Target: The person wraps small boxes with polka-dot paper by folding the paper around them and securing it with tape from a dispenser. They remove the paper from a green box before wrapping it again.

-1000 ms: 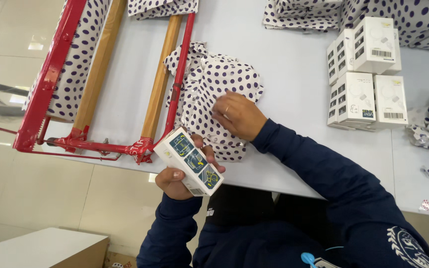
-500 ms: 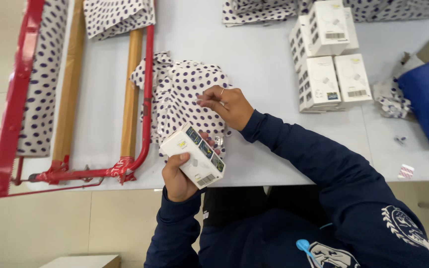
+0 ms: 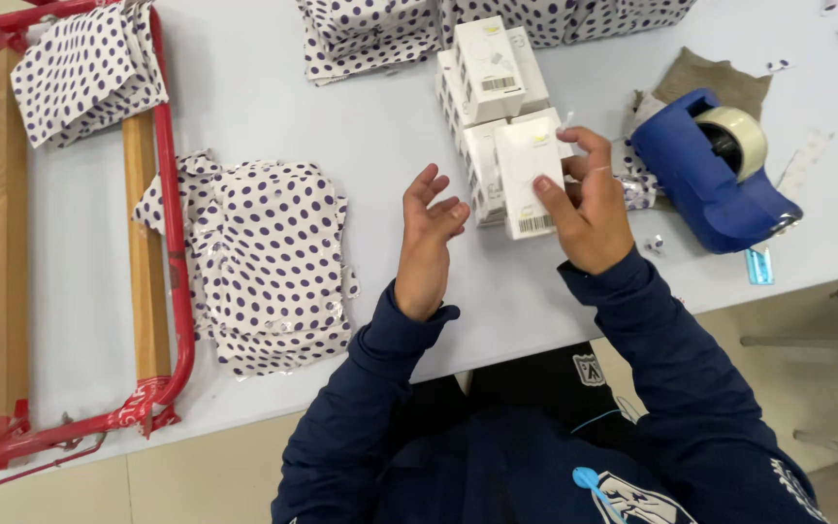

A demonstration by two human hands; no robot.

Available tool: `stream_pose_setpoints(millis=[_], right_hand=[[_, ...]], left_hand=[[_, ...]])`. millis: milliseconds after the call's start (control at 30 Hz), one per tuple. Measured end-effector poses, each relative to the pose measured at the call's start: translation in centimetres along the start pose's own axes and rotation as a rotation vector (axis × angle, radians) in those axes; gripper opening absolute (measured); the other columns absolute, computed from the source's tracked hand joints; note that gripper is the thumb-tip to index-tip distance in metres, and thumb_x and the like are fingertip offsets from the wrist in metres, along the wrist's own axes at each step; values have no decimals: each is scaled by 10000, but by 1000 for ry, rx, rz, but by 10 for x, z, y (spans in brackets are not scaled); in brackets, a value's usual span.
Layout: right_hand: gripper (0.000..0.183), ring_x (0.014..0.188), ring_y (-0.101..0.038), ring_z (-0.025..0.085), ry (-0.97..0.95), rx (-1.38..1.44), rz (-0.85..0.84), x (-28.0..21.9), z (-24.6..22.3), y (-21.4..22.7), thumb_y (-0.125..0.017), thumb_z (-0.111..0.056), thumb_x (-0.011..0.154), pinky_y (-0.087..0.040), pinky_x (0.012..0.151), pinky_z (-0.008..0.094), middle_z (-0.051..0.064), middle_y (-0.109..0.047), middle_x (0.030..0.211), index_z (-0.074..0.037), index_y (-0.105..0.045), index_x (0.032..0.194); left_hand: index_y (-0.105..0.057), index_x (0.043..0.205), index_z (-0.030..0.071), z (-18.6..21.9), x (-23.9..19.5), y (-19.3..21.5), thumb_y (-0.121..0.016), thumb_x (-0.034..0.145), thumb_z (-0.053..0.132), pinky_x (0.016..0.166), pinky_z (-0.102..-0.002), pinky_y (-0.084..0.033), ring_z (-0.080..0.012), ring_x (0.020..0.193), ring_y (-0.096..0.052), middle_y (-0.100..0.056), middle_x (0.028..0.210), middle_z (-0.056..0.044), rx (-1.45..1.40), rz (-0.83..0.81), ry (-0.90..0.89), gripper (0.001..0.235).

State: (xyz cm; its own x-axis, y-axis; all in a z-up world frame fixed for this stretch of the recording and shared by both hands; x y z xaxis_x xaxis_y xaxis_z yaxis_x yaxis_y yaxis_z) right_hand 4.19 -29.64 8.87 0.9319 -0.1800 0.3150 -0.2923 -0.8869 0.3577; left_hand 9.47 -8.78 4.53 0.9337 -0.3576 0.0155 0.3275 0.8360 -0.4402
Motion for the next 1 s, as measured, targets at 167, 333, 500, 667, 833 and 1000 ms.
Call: stream_pose_setpoints(millis=[167,333,500,667,833,1000], right_hand=[[532,748,-703,364,-56,-542,55,24,26,19,-635,-527,1110,-522,696,510,94,-665,723,-123,-532,1440],[709,1141,-593,385,45,-729,12,36,26,21,-675,-753,1064,-525,954,515,114,-615,1139,-103,-706,1345],[928,1636,11,532,-218,196,-148,28,51,-1,-644,-542,1086,0,1334,617,340,-79,1771,-91,-198,1763],[930,1658,39,506,-153,472,-108,36,100,-1,-555,-644,1130,-20,1347,642,295,29,1819,-176,-93,1788],[984,1689,92,468,-29,582,-67,71,129,-8,-558,-749,1138,21,1375,638,285,77,1837,-258,-32,1810],[966,1699,73,385,-77,473,-130,71,75,-22,-627,-618,1090,57,1375,568,222,1,1851,-194,-123,1797]], left_hand=[[-312,1684,30,-26,38,-18,-731,1039,373,1302,-663,-161,-587,1606,16,-114,1690,-348,98,-28,32,842],[-237,1742,89,-43,53,-31,-728,1019,523,1344,-607,-79,-545,1651,103,34,1748,-371,164,-15,81,976],[56,1772,147,-42,51,-53,-667,1039,573,1349,-575,-57,-486,1665,135,130,1783,-332,222,-105,55,1114],[18,1773,133,-43,63,-41,-659,989,662,1341,-629,-43,-519,1656,121,171,1776,-348,238,-46,27,1163],[-19,1786,169,-52,104,-24,-685,954,743,1344,-654,-19,-534,1656,111,185,1788,-334,249,48,-70,1210],[-107,1792,257,-48,114,-30,-786,932,649,1369,-609,-91,-484,1683,36,108,1832,-270,237,17,-61,1163]])
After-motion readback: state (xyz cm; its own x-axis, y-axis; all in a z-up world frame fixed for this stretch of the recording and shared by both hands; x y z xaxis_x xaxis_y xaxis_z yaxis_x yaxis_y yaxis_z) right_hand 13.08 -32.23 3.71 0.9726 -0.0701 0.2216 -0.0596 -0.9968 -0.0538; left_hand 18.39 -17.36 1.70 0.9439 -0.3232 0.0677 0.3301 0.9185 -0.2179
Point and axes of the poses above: each hand's wrist, its own x-axis towards the middle knuckle, its own y-axis out of the back of the hand, z = x × y, the point moved 6 cm from there along x, towards the middle knuckle
